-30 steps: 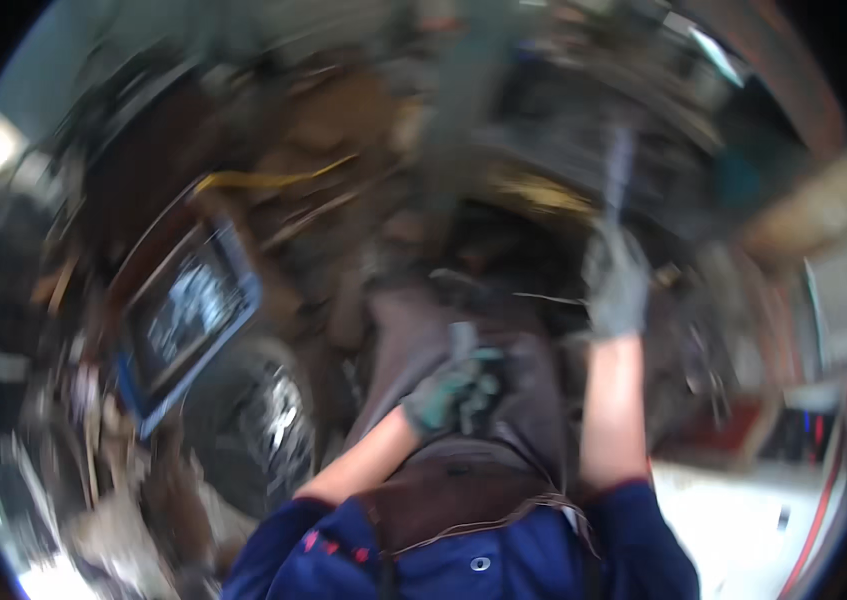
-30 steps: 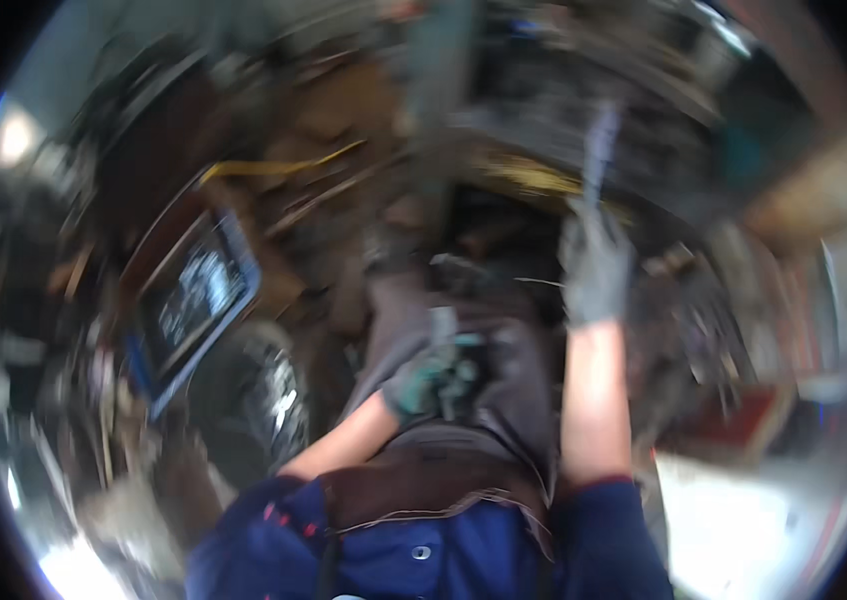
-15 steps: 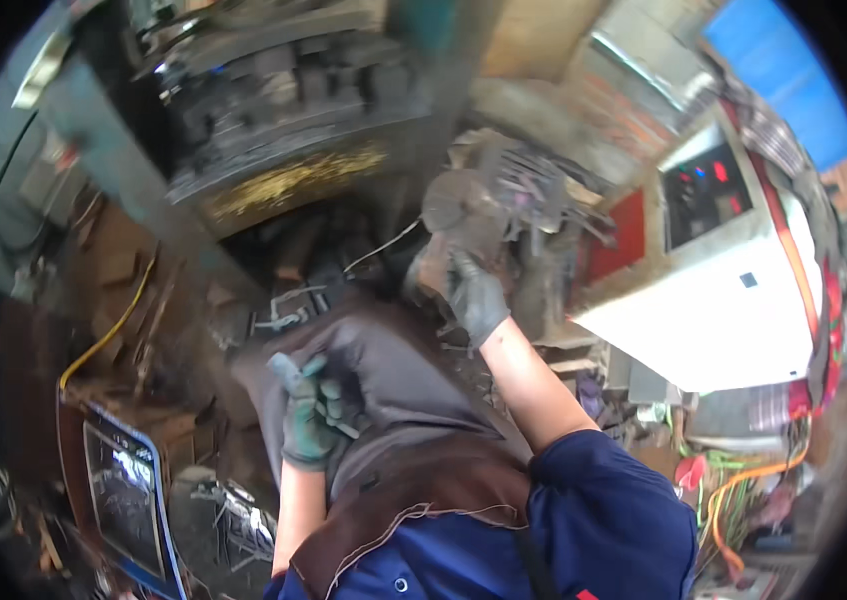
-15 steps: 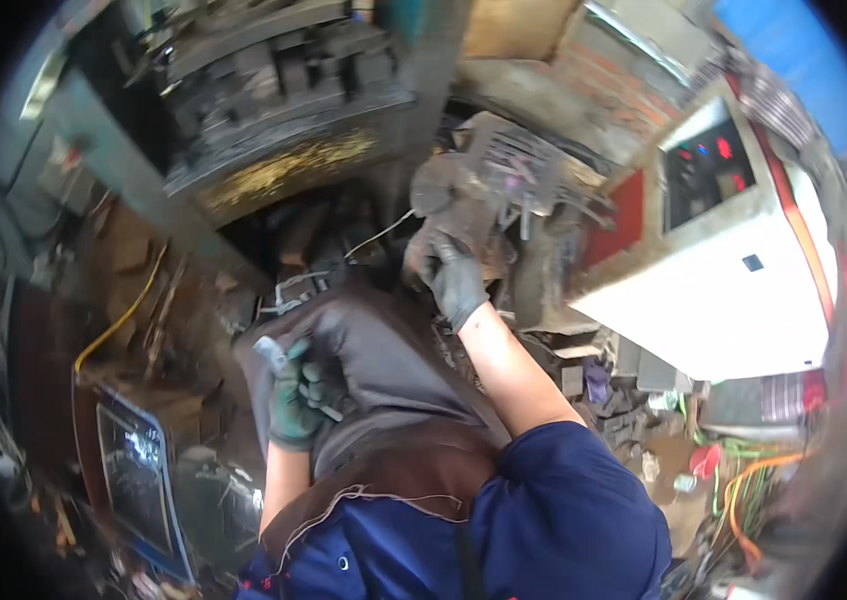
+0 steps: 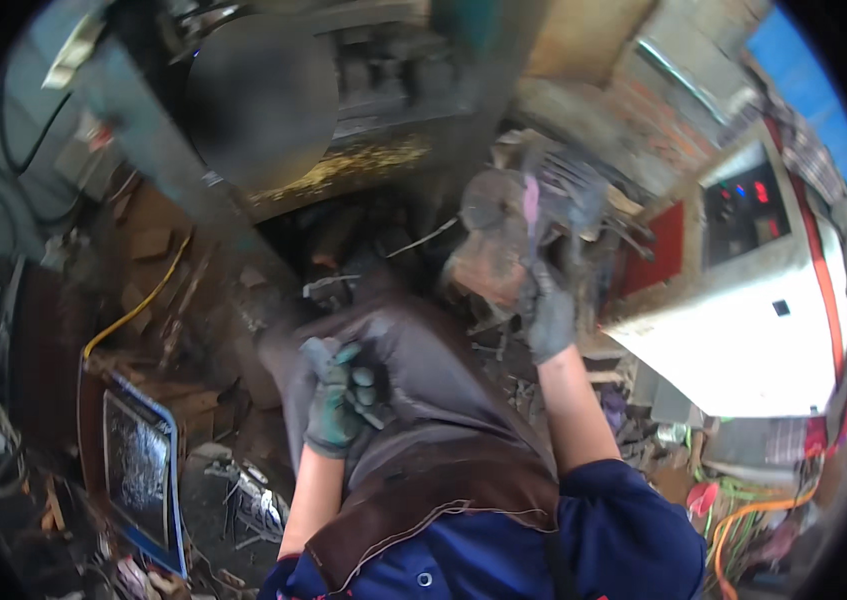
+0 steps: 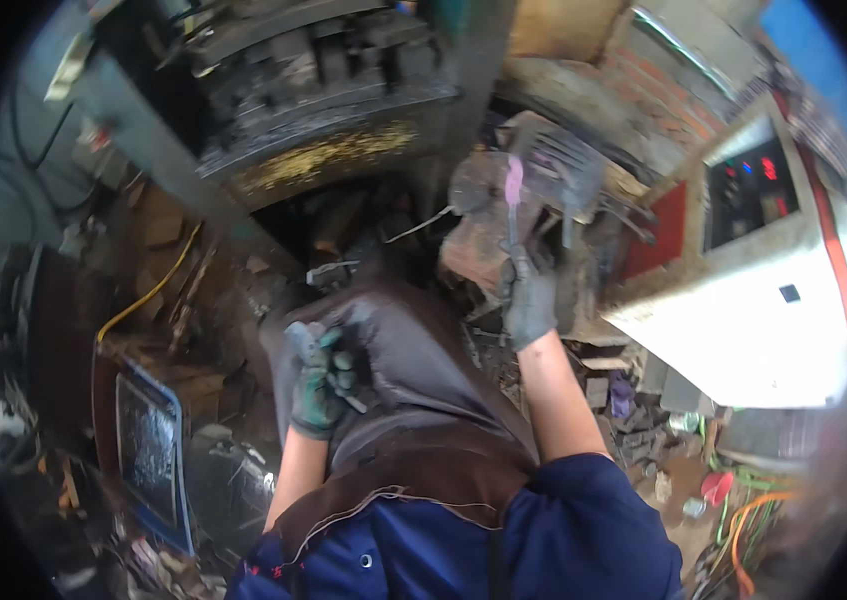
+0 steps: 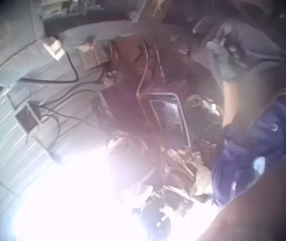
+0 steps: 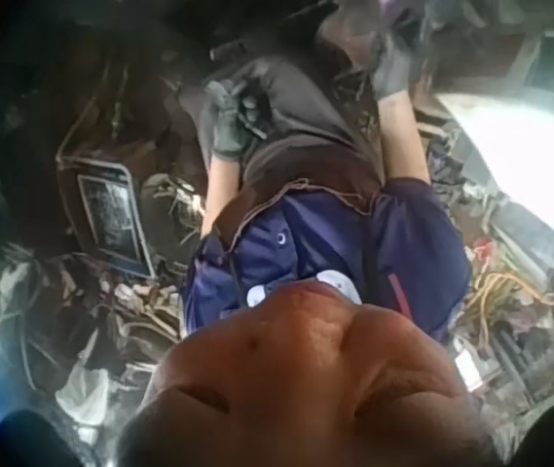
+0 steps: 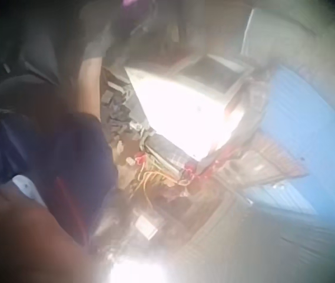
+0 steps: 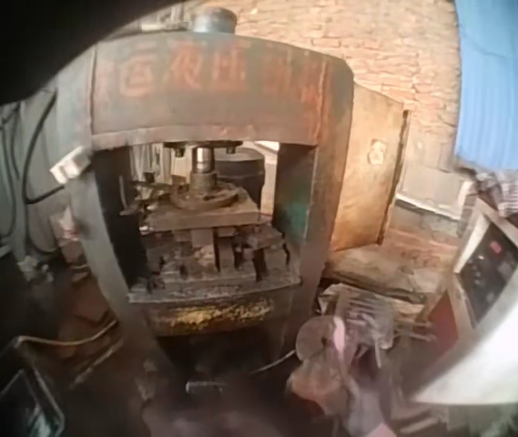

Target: The person repeatedly places heated metal pieces into a press machine to stamp them, cools metal pieces in a water basin, and gathers and stacks the stamped metal parts by hand.

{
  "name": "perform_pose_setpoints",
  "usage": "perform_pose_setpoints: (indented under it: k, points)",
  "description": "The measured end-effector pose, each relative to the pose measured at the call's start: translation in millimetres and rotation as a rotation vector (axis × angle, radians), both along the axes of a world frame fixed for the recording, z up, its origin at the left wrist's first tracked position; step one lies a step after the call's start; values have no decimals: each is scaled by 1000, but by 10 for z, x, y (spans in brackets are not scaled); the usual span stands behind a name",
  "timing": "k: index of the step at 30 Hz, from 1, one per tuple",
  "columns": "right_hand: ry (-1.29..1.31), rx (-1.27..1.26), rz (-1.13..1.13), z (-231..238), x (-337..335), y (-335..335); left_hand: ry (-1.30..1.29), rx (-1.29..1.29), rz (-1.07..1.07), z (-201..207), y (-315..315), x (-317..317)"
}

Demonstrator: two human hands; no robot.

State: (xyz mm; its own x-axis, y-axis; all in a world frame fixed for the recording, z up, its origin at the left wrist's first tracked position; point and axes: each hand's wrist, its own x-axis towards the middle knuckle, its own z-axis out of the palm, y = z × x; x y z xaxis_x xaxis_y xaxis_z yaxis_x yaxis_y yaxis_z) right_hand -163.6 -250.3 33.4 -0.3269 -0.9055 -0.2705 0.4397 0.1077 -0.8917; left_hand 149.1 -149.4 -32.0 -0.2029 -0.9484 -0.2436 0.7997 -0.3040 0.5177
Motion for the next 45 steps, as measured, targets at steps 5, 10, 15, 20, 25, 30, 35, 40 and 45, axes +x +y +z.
perform_pose_setpoints:
  k: [5, 10, 15, 20, 25, 30, 35, 40, 45]
  points:
    - [98, -200, 370, 866, 992, -814, -31, 54, -56, -31, 5, -3]
    - [221, -185, 474, 1216, 1692, -1733, 169, 55, -59, -22, 14, -11]
    - [267, -114, 449, 1233, 1922, -2167, 178, 82, -53, 47, 2, 6]
    - [285, -87, 489, 1239, 1972, -2220, 177, 60, -40, -91, 41, 40]
    - [290, -119, 523, 1232, 1928, -2276, 180, 58, -51, -39, 37, 24]
    - [377, -130, 564, 1203, 1676, -1813, 397, -153, -68, 66, -2, 33]
    - [695, -2, 900, 815, 1376, -554, 390, 64, -9, -3, -28, 131]
    - [510, 279, 1381, -157, 1306, 517, 352, -22, 3, -132, -96, 20]
    - [551, 174, 1242, -70, 1262, 597, 305, 46, 128, -79, -52, 42]
